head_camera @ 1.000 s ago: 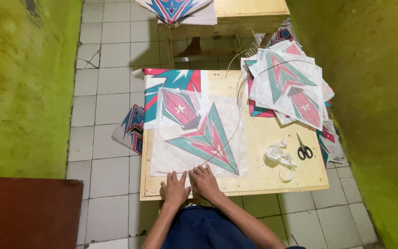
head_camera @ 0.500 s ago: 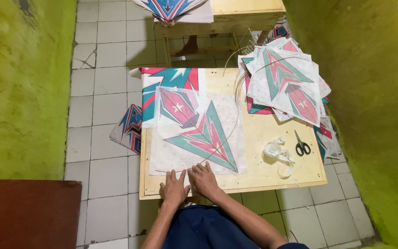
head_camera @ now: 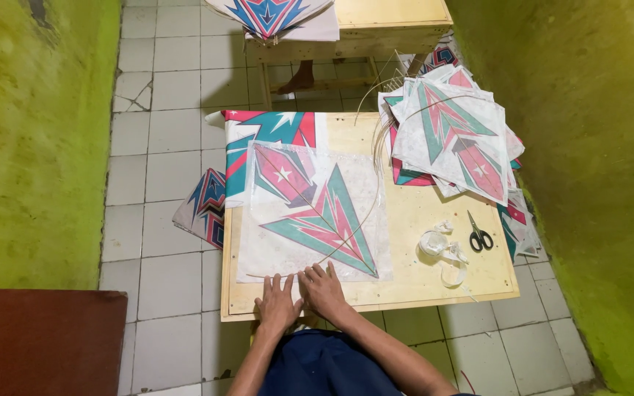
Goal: Securing the paper covering to the bamboo frame of a kite by pressing along the edges with hands.
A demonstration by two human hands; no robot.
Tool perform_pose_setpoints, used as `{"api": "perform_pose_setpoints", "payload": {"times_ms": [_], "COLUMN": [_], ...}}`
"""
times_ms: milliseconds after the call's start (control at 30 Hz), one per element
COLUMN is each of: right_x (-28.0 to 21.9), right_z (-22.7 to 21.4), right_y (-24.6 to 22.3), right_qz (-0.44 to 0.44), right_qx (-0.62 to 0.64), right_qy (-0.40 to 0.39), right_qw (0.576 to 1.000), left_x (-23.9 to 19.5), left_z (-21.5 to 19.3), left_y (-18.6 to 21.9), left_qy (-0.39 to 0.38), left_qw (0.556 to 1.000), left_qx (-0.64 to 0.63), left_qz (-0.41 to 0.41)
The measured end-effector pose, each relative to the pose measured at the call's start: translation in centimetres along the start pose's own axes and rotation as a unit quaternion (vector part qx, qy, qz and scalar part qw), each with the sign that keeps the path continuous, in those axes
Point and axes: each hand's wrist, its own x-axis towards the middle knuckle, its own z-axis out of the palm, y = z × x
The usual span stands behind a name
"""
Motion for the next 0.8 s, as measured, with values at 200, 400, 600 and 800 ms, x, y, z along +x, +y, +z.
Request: {"api": "perform_pose_setpoints", "payload": {"times_ms": [200,400,600,800], "right_x": [0.4,0.2,0.3,0.4], "right_z": [-0.3,0.1,0.5,0.3], "right_y": [-0.2,-0.3,-0.1,-0.1], "right_qz": [0.016,0.016,0.020,0.020], "right_qx": [0.003,0.013,0.020,0.021], "right_qy": [-0.054,-0.011,-0.031,-0.049], "right_qw": [0.998,1.000,0.999,0.998], "left_x": [0.0,-1.1,-0.4,0.7], "left_z": [0.4,-2.2,-2.4,-2.1], "left_y": [0.0,0.4,0.3,0.0], "left_qy": [-0.019,-0.092,-0.118,-0.156], "left_qw": [0.999,0.995,0.992,0.985], "left_qx": [0.026,-0.003,-0.029,-0.060], "left_qz": [-0.001,-0.024,-0.030,-0.037]}}
